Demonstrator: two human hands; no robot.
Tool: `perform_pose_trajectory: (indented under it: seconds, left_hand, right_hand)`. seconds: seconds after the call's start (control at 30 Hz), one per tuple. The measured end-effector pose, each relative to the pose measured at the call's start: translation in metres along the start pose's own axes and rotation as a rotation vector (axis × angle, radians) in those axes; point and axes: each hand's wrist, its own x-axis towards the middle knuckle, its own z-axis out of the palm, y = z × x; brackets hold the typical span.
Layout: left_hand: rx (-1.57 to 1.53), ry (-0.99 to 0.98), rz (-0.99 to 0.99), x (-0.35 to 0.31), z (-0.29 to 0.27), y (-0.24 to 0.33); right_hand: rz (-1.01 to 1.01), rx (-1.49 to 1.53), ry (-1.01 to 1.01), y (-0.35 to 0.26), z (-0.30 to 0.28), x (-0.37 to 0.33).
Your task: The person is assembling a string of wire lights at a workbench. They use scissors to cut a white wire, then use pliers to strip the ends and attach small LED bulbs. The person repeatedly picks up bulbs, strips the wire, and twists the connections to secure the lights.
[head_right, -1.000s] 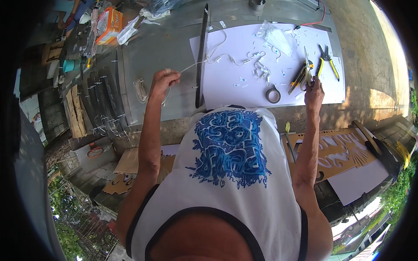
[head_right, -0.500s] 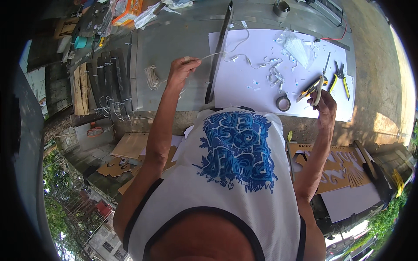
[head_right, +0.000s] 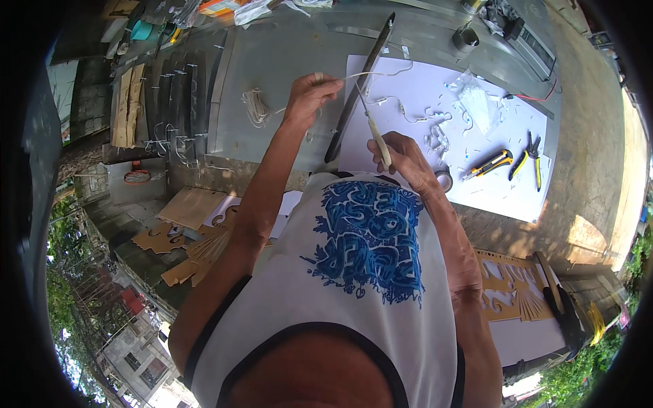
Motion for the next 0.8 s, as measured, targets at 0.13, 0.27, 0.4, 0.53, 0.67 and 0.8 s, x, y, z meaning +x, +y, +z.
perform_pose_trajectory:
  seconds: [0.13,0.27,0.4,0.53,0.67,0.8]
  left_hand:
    - [-0.053,-0.027,-0.016,-0.004,0.01,-0.001]
    - [-0.064,-0.014,-0.023,-0.008,0.008,-0.004]
    - [-0.075,-0.011,-0.012,-0.007,0.004,-0.005]
    - [-0.068,-0.023,0.003,-0.004,0.001,-0.008]
    - [0.019,-0.003,0.018,0.008,-0.02,-0.014]
    - [0.177,0.224,0.048,0.037,-0.075,-0.003]
  right_hand:
    - [-0.018,0.003,-0.019,-0.008,0.003,0.02]
    - [-0.021,-0.009,-0.016,0.0,0.011,0.04]
    - [-0.084,-0.012,0.01,0.0,0.019,0.044]
    - [-0.119,-0.017,0.038,0.008,0.021,0.047]
    - [-0.17,0.002,0.087,0.019,0.019,0.039]
    - [-0.119,-0.391,0.068,0.016,-0.018,0.009]
